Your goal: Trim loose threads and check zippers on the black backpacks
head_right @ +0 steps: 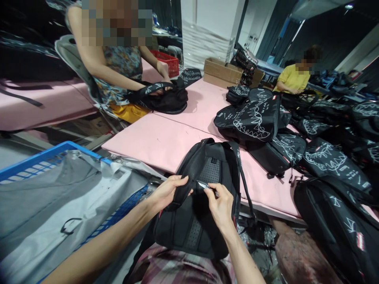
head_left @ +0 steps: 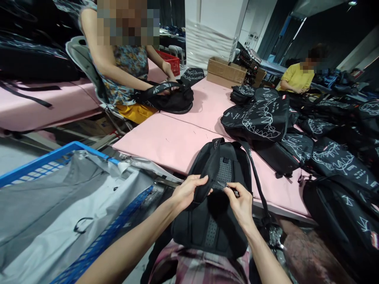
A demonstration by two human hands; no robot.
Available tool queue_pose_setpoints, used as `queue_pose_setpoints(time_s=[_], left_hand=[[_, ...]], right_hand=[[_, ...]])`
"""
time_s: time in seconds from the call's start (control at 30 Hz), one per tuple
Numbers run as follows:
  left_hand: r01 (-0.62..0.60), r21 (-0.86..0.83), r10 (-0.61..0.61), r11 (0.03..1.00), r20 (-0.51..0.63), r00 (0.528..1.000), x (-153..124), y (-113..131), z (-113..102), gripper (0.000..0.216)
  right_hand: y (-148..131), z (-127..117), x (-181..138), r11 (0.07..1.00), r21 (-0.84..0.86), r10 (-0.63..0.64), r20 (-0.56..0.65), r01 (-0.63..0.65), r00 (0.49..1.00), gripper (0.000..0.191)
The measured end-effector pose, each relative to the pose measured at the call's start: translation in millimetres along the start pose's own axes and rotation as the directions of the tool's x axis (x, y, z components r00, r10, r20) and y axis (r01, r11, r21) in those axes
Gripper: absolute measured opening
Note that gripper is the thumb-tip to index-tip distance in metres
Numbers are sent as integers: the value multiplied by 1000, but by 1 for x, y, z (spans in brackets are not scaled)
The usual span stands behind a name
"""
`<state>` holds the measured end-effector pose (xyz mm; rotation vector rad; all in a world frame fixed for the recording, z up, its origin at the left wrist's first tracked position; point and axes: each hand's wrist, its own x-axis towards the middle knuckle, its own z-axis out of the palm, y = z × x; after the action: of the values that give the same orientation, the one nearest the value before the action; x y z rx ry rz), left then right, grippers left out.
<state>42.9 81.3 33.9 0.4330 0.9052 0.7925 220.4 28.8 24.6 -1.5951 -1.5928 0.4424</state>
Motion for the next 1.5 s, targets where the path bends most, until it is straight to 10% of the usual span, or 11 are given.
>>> queue_pose_setpoints(time_s=[0.2,0.47,0.7,1.07,1.3,1.5], left_hand=[[-20,13,19,1000,8,1000,-1,0,1,25],[11,-1,-11,1000,-6,1000,-1,2,1,21],[-5,2,5,1000,-8,1000,-3,1,1,20],[-2,-1,2,1000,-13,1000,-3,0,1,18],[-1,-7,1,1000,13,1000,-2,0,-3,17],[2,-34,0,999,43,999,3,0,-3,10]], right_hand=[[-6,2,1,961,-162,-227,13,226,974,17],[0,1,4,971,178,143,111,-161,984,16],[-4,4,2,995,-32,-88,58,90,994,16],[1,8,3,998,28,-59,39,57,998,17],[7,16,14,815,524,224,108,-247,969,21],[-12,39,31,866,467,125,147,-180,981,15]])
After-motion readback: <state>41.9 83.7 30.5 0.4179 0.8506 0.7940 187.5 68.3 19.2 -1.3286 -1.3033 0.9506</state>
